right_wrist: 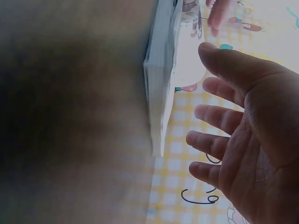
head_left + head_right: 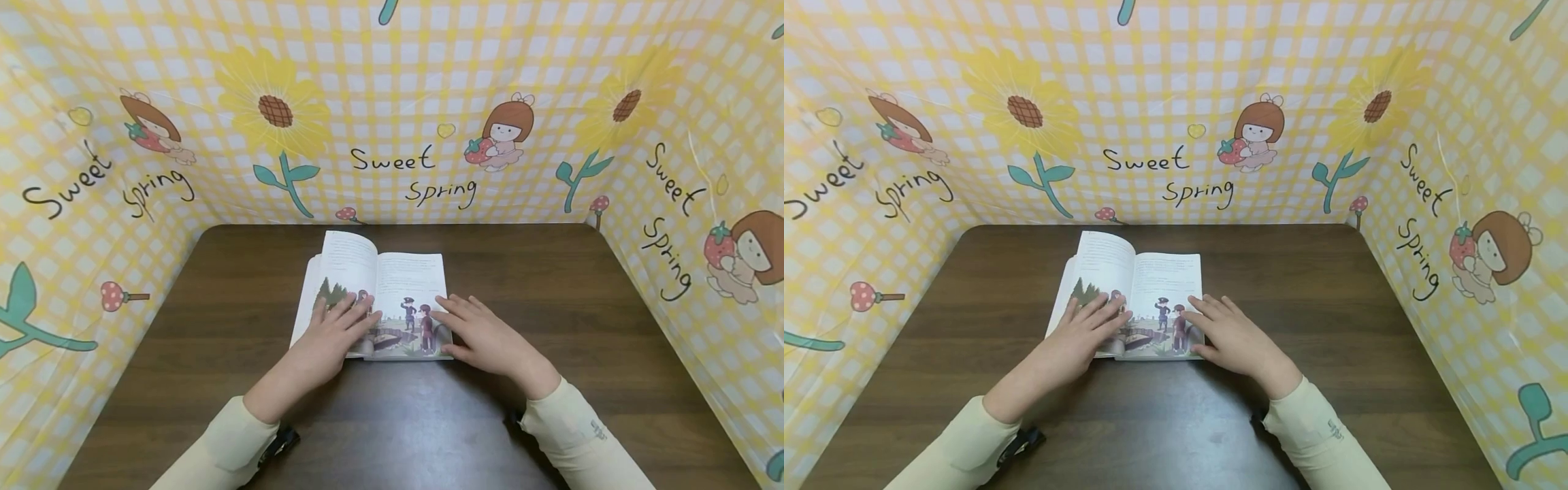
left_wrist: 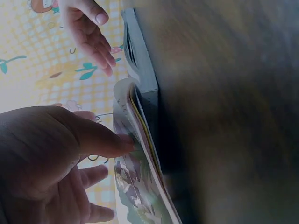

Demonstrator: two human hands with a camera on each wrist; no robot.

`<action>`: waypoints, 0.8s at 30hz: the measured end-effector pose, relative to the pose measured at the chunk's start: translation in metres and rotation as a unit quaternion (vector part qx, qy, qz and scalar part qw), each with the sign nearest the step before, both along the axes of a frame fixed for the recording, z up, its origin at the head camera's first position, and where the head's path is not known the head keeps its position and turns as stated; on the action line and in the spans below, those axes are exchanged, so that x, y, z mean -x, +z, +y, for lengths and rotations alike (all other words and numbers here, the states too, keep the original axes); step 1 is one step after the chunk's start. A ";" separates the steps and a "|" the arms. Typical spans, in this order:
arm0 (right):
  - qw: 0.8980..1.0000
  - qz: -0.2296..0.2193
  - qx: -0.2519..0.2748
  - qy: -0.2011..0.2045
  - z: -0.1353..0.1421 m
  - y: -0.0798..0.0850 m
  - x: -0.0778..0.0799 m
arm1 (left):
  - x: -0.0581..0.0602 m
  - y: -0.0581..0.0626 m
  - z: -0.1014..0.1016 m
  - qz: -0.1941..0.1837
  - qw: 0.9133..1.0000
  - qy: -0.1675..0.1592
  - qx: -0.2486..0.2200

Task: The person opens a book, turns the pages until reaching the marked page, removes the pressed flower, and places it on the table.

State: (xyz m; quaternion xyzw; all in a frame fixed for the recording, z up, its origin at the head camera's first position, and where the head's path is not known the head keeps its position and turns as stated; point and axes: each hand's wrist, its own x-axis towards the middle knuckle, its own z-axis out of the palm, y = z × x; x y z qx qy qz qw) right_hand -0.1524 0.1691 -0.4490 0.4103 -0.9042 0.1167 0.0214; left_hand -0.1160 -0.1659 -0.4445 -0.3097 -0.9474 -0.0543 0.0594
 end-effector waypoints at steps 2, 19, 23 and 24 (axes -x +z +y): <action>1.000 -0.002 0.001 0.003 0.000 -0.002 0.000 | 0.000 -0.002 0.000 -0.015 1.000 0.004 0.002; 0.999 -0.046 -0.013 0.011 -0.001 -0.006 -0.002 | -0.005 -0.005 0.006 -0.127 0.989 0.070 -0.025; 0.998 -0.051 -0.021 0.007 -0.003 -0.004 -0.001 | -0.004 -0.009 0.005 -0.121 0.989 0.078 -0.044; 0.998 -0.052 -0.022 0.006 -0.003 -0.003 -0.001 | -0.004 -0.010 0.005 -0.119 0.989 0.078 -0.048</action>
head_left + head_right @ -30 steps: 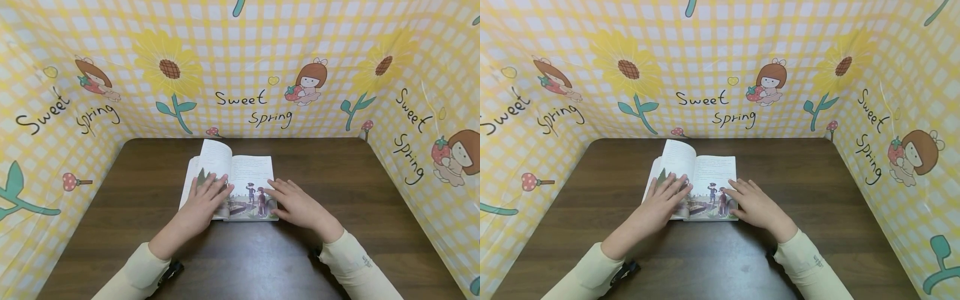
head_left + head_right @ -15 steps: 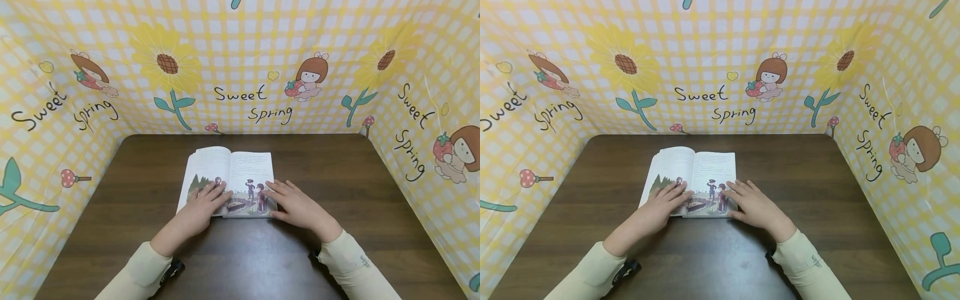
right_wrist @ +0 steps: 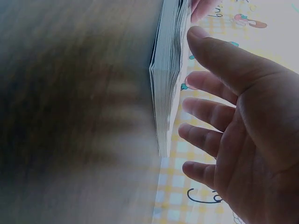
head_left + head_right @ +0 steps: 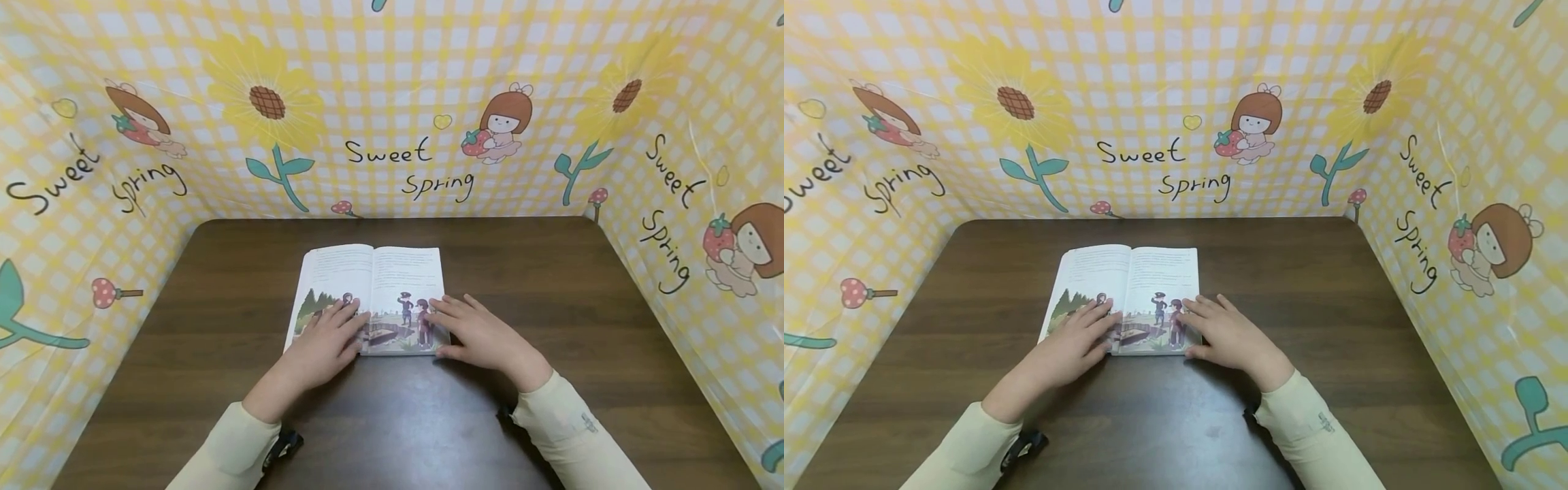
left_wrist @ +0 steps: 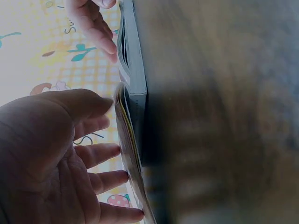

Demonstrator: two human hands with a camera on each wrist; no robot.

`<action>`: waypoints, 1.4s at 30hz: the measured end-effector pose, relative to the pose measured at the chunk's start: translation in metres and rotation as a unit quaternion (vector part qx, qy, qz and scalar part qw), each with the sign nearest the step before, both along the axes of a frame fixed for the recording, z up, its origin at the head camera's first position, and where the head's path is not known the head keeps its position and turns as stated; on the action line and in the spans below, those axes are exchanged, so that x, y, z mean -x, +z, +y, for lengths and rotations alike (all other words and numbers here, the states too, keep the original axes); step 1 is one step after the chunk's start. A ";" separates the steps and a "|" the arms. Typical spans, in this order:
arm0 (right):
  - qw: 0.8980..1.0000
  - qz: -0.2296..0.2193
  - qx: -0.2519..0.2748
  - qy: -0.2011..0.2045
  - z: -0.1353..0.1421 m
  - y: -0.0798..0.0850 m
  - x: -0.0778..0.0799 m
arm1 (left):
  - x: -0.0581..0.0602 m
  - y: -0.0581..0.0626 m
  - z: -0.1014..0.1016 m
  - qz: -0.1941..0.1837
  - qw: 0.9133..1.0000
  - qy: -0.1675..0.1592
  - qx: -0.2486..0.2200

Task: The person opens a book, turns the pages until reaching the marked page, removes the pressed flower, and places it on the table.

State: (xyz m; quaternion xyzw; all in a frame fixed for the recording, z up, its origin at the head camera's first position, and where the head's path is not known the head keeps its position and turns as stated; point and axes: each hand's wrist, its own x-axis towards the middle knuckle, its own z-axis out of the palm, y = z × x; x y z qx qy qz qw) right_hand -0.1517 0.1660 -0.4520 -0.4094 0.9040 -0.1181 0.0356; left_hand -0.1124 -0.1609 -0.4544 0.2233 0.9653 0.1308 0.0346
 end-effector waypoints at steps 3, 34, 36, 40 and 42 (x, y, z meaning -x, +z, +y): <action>1.000 -0.005 0.001 0.000 -0.003 0.003 0.000 | 0.001 -0.001 -0.002 0.003 1.000 -0.001 -0.008; 0.996 0.036 -0.026 0.079 -0.016 0.017 0.014 | 0.010 0.006 0.009 -0.024 0.999 0.037 0.017; 0.996 0.038 -0.017 0.083 -0.017 0.019 0.015 | 0.010 0.007 0.011 -0.021 0.999 0.039 0.022; 0.997 0.025 -0.006 0.073 -0.019 0.023 0.016 | 0.011 0.009 0.014 -0.015 0.999 0.039 0.033; 0.998 0.013 -0.005 0.064 -0.019 0.024 0.016 | 0.010 0.010 0.015 -0.016 0.998 0.042 0.036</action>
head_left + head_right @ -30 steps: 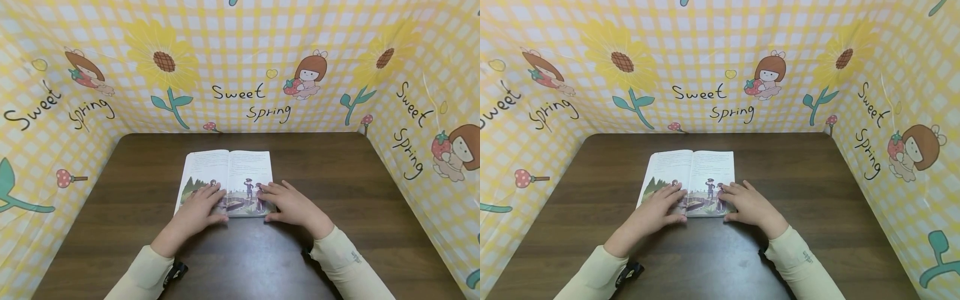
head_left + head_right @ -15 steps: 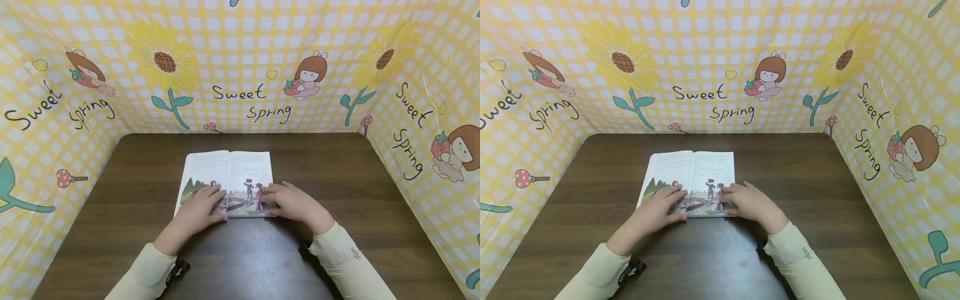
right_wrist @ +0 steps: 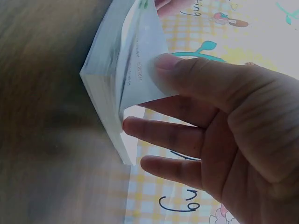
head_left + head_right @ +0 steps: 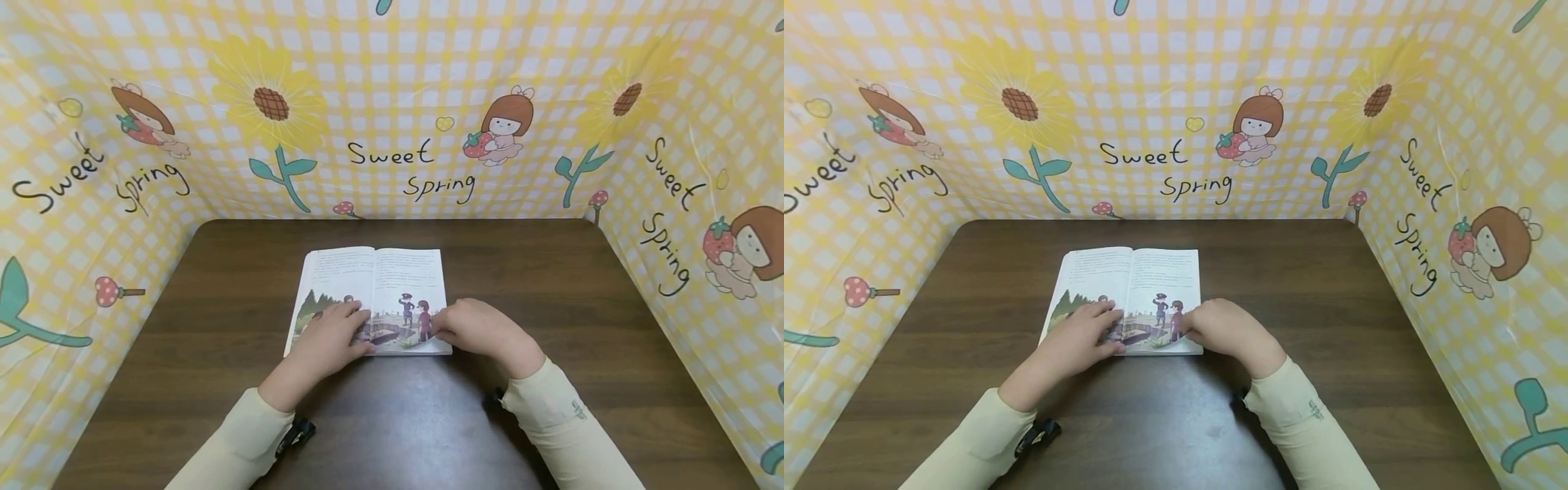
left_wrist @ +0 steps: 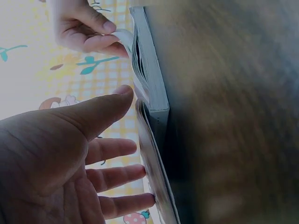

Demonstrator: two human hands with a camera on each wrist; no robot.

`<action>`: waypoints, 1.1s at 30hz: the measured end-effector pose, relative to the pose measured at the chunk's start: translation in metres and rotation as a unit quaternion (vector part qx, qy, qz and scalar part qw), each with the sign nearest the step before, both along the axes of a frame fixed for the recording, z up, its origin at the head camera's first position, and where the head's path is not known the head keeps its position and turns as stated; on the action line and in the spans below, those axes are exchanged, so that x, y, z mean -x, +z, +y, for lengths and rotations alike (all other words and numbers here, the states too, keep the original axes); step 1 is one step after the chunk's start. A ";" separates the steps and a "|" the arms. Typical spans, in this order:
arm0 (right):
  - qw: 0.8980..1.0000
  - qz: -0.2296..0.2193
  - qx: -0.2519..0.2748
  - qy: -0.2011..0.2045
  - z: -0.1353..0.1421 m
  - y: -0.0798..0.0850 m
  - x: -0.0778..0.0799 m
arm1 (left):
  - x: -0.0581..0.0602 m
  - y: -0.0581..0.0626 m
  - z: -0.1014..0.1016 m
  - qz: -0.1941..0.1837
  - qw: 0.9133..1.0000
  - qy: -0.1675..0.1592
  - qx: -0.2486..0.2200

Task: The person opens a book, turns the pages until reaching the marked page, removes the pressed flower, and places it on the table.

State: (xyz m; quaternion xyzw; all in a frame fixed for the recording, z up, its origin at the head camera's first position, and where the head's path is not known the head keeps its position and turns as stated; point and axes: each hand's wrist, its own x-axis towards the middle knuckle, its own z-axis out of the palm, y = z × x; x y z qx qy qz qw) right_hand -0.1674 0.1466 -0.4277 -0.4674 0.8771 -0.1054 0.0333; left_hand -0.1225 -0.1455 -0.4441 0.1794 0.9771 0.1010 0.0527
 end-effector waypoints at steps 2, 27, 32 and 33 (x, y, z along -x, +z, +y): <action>1.000 -0.006 0.000 -0.009 0.000 0.002 0.000 | 0.000 0.001 0.002 -0.004 1.000 0.003 -0.001; 0.991 0.104 0.086 0.000 0.002 0.022 0.003 | -0.002 -0.004 0.018 0.003 0.998 -0.041 -0.037; 0.986 0.137 0.098 0.010 0.001 0.027 -0.001 | 0.000 -0.005 0.019 0.018 0.998 -0.042 -0.044; 0.985 0.142 0.101 0.011 0.000 0.027 -0.001 | 0.000 -0.006 0.019 0.021 0.998 -0.042 -0.047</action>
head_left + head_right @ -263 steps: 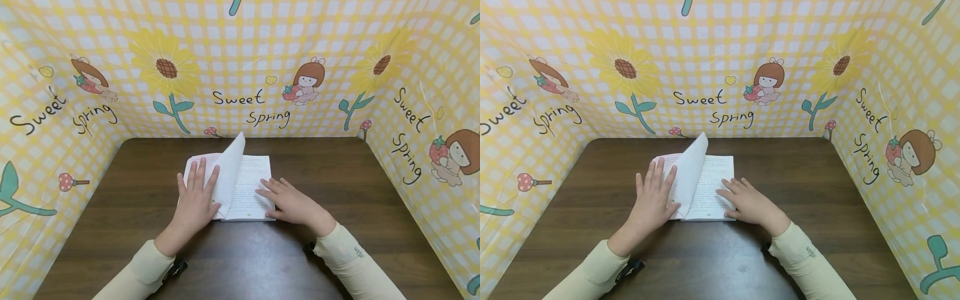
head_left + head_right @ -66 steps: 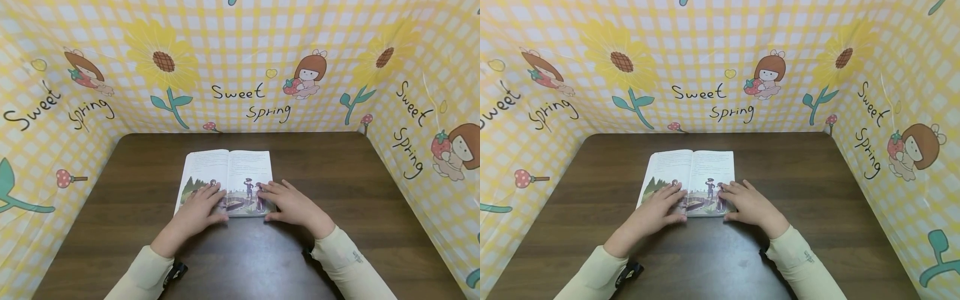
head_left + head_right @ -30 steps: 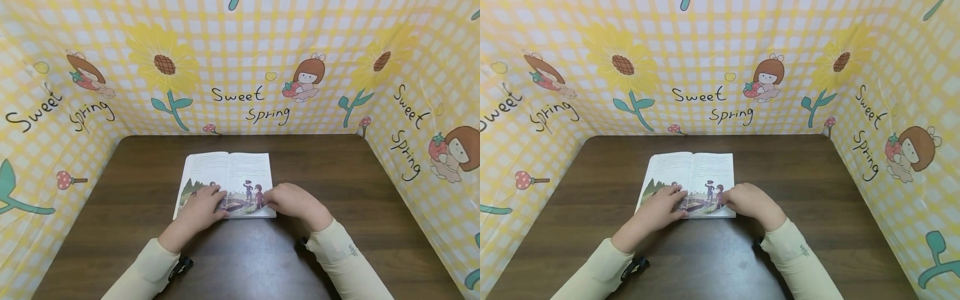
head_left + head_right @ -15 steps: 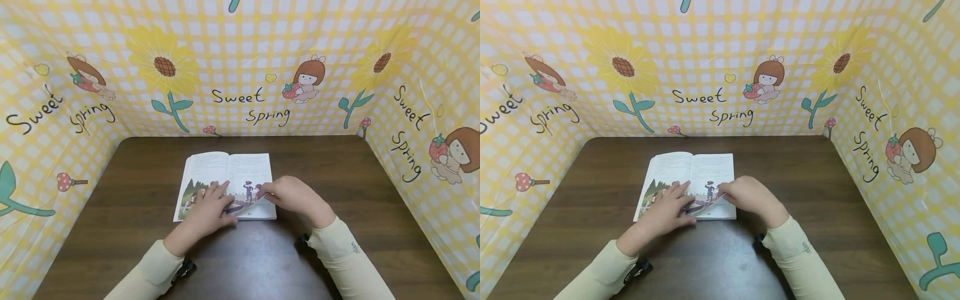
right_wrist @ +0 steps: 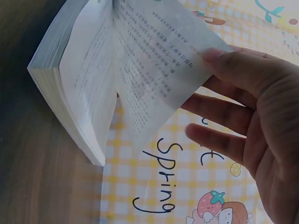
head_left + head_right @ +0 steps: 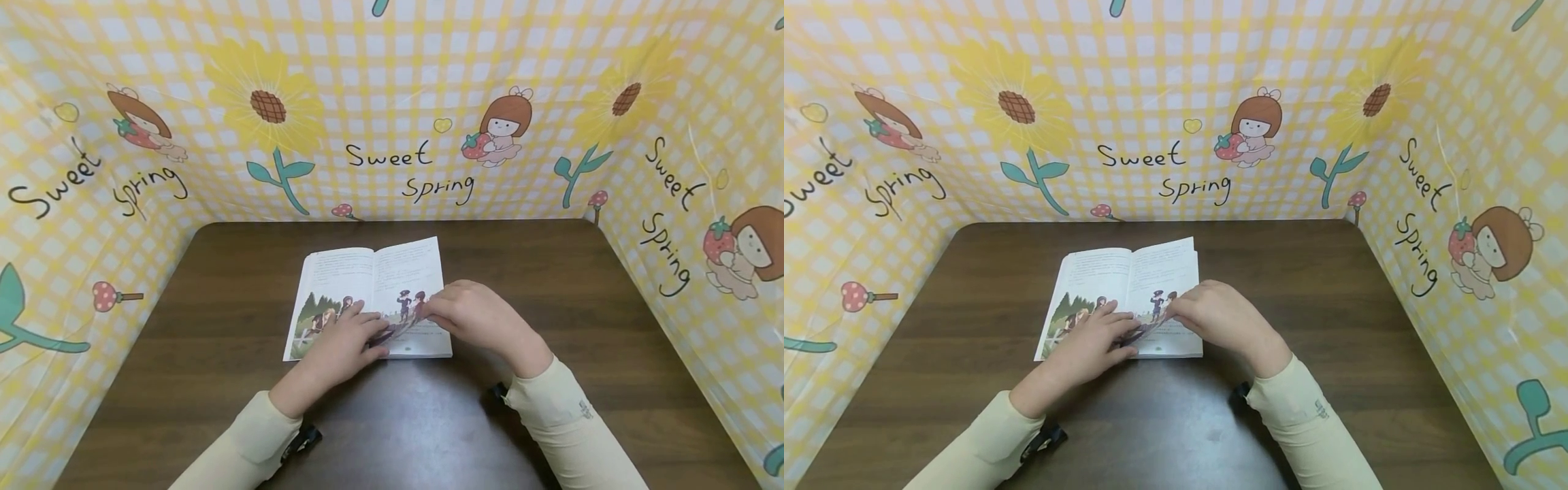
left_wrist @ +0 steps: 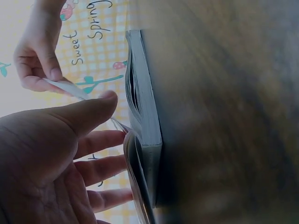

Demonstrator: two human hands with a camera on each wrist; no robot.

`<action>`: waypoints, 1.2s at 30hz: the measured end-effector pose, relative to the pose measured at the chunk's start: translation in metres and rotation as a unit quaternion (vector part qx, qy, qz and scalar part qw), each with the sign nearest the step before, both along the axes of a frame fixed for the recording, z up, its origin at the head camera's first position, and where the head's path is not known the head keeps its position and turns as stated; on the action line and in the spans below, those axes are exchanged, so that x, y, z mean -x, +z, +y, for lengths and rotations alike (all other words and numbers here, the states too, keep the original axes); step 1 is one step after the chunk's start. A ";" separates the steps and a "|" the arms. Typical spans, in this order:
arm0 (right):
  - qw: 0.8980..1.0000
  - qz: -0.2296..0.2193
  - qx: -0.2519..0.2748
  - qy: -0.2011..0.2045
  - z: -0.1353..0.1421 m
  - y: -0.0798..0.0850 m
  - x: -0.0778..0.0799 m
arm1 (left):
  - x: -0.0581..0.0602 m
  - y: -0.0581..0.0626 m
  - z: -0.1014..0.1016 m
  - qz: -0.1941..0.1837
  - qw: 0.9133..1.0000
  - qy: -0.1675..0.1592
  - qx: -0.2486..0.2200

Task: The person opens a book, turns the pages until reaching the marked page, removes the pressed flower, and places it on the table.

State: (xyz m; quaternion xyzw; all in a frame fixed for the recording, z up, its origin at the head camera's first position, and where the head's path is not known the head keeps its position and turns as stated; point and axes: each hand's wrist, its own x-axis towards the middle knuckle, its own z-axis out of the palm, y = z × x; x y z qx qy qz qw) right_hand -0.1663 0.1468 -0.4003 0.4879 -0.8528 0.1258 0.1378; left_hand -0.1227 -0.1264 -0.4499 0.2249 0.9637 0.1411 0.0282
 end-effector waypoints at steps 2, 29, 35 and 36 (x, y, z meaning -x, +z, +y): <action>1.000 0.019 0.006 -0.009 -0.001 0.001 0.000 | 0.000 0.000 0.000 0.000 1.000 0.002 -0.010; 0.991 -0.050 -0.025 -0.123 0.005 -0.021 0.010 | 0.002 0.005 -0.009 0.187 0.981 0.045 0.033; 0.991 -0.074 -0.048 -0.100 0.003 -0.020 0.010 | 0.001 0.002 -0.016 0.177 0.982 -0.001 0.070; 0.991 -0.078 -0.052 -0.100 0.003 -0.019 0.009 | 0.000 0.002 -0.017 0.169 0.983 -0.006 0.068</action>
